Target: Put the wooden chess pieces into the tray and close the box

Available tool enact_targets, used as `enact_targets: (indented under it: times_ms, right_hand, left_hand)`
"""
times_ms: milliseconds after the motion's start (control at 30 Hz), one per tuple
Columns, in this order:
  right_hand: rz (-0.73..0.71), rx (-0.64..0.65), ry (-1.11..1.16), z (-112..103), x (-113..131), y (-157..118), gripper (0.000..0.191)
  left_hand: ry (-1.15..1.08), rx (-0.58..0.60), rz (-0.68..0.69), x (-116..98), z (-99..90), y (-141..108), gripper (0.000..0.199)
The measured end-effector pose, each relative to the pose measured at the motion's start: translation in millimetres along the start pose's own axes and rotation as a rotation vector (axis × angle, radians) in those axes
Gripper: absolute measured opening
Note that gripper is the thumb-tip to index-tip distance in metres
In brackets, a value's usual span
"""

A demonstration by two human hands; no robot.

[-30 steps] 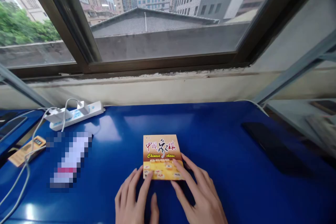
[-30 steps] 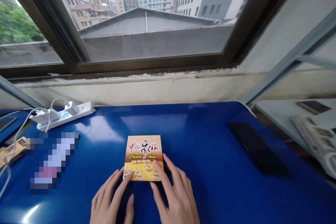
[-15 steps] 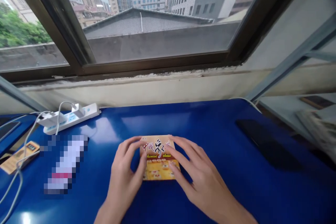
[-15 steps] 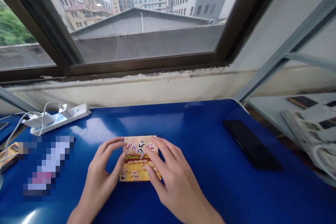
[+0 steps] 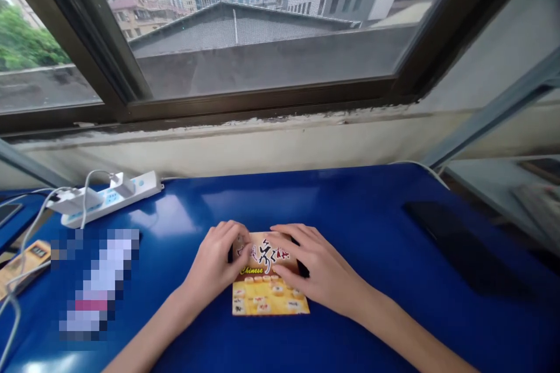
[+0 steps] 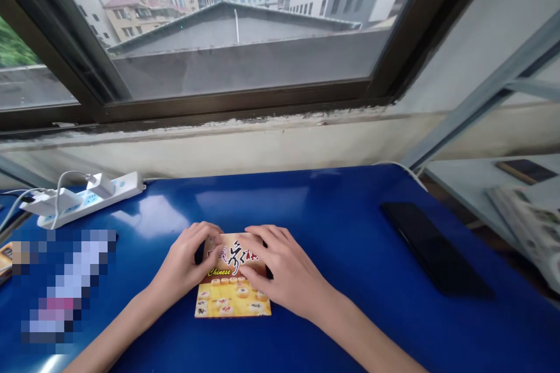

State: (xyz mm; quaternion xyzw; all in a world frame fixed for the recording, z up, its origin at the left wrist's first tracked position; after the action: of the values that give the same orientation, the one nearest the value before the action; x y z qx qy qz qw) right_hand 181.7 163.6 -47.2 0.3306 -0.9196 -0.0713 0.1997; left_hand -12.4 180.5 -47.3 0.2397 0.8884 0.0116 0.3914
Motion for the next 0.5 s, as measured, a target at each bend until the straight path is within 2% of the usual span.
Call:
enact_targets:
  times_ms: [233, 367, 500]
  right_hand:
    - [-0.023, -0.036, -0.019, 0.0, -2.2, -5.6, 0.042]
    - [-0.050, -0.143, -0.029, -3.0, -1.4, -9.0, 0.043]
    - [-0.049, -0.200, 0.021, -4.4, 0.2, -8.6, 0.035]
  left_hand:
    - [-0.092, 0.007, -0.008, -0.6, -10.6, 0.0, 0.007]
    - [0.023, -0.035, 0.086, -5.8, -18.9, -4.9, 0.017]
    - [0.071, 0.021, 0.147, -8.6, -12.5, -5.5, 0.019]
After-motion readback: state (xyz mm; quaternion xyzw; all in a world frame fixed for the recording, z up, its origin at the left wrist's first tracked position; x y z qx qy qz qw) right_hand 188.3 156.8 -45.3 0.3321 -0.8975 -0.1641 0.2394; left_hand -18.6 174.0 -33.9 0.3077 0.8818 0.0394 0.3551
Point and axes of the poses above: each hand's wrist, its own y-axis towards the middle knuckle, its own z-axis out of the palm, x = y × z, the point moved 5 cm from there along y, towards the middle knuckle, and after that the axes turned 7 degrees about -y, right-handed, at the moved point
